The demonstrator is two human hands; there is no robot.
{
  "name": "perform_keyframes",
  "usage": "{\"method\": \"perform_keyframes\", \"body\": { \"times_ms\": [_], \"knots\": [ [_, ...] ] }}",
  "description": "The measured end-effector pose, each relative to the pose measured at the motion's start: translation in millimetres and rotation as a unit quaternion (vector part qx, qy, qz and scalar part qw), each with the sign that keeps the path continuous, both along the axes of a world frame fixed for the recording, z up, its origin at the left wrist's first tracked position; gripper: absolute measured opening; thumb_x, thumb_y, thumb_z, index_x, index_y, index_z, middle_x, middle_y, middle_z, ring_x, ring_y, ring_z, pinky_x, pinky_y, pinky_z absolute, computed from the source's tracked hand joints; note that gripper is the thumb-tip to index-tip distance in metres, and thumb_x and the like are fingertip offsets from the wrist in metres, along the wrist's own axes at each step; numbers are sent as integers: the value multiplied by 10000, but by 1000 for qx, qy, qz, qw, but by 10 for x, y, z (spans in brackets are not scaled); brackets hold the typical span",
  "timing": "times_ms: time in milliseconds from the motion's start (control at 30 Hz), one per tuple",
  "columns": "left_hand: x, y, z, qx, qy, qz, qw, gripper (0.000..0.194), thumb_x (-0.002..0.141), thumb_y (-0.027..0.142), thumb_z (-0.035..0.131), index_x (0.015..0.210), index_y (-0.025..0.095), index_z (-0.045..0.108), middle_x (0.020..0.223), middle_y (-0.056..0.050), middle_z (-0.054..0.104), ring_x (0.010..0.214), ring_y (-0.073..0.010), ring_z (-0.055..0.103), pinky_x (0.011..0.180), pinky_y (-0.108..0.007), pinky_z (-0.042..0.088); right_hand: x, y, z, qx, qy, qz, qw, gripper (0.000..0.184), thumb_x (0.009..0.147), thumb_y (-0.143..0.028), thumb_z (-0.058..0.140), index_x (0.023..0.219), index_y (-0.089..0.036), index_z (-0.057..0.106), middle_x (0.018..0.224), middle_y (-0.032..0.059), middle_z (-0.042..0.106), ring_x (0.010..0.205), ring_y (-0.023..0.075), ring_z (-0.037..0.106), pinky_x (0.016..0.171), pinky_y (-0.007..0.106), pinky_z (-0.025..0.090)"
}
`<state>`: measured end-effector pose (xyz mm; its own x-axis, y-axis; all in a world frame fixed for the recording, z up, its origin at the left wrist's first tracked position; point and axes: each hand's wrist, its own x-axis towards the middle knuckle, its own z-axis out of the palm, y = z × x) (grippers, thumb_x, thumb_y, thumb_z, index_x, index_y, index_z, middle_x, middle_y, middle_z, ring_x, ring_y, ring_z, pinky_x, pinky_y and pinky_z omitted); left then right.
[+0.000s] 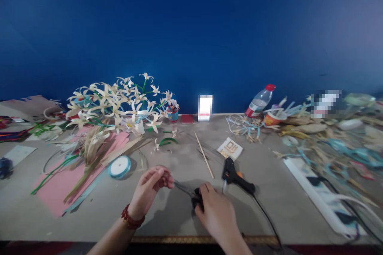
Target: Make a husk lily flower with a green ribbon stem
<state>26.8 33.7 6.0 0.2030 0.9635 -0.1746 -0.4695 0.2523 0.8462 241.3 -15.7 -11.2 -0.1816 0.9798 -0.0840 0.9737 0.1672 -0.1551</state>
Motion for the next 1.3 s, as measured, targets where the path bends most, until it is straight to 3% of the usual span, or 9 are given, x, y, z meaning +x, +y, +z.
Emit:
{"method": "perform_keyframes", "body": {
  "times_ms": [100, 200, 367, 433, 500, 600, 767, 1033, 1300],
  "knots": [
    [15, 3, 22, 26, 9, -4, 1000, 286, 864, 387, 641, 861, 108, 707, 732, -82, 708, 666, -169, 653, 681, -307, 516, -18, -1, -18, 0, -2, -16, 1000, 183, 751, -128, 567, 911, -197, 624, 889, 71, 700, 708, 238, 700, 564, 274, 425],
    [18, 2, 21, 27, 20, -27, 999, 279, 870, 392, 634, 851, 118, 683, 632, -32, 644, 572, -127, 583, 570, -252, 468, 8, 7, -72, 14, 34, -29, 999, 150, 739, -142, 575, 865, -208, 622, 852, 66, 714, 695, 243, 707, 560, 274, 429],
    [0, -10, 59, 4, 28, -69, 997, 270, 863, 391, 644, 879, 122, 659, 541, -9, 625, 451, -107, 542, 470, -223, 410, 174, 36, -207, -13, 217, -77, 973, 36, 754, -224, 579, 783, -226, 601, 757, 27, 709, 706, 234, 697, 594, 285, 465],
    [-5, -17, 101, -8, 17, -70, 997, 261, 832, 375, 685, 869, 117, 665, 606, -41, 676, 501, -131, 605, 539, -254, 469, 224, 47, -264, -69, 346, -100, 930, 63, 770, -288, 589, 780, -227, 576, 703, -5, 671, 580, 181, 646, 522, 256, 453],
    [-10, -24, 138, -20, -2, -63, 998, 261, 799, 368, 719, 861, 119, 665, 688, -78, 719, 584, -171, 664, 623, -298, 512, 230, 50, -298, -139, 478, -132, 857, 164, 775, -368, 620, 808, -226, 546, 657, -42, 612, 454, 120, 543, 427, 213, 406],
    [-16, -22, 155, -12, -29, -56, 998, 296, 825, 413, 676, 832, 118, 660, 737, -112, 731, 654, -212, 685, 669, -343, 522, 165, 34, -269, -191, 605, -156, 757, 355, 732, -503, 699, 842, -213, 525, 632, -47, 581, 459, 96, 476, 385, 178, 369],
    [-36, 12, 109, 38, 31, -59, 997, 223, 856, 336, 656, 905, 119, 656, 675, -33, 640, 632, -131, 579, 606, -249, 451, -11, -28, -131, -199, 678, -182, 683, 483, 735, -617, 712, 855, -185, 534, 601, -27, 581, 445, 65, 399, 379, 161, 304],
    [-91, 13, 134, 108, 110, -54, 987, 312, 868, 352, 636, 1094, 160, 542, 669, 1, 624, 596, -131, 561, 603, -261, 452, -138, -140, -186, -296, 716, -60, 630, 587, 661, -709, 713, 892, -197, 542, 709, 25, 635, 519, 94, 496, 403, 164, 348],
    [-58, 4, 163, 116, 118, -71, 984, 404, 857, 368, 649, 1171, 148, 521, 646, 1, 617, 561, -125, 540, 575, -257, 443, -173, -107, -24, -296, 702, -50, 646, 586, 663, -726, 695, 851, -200, 517, 611, -19, 580, 429, 62, 405, 376, 161, 269]
  ]
}}
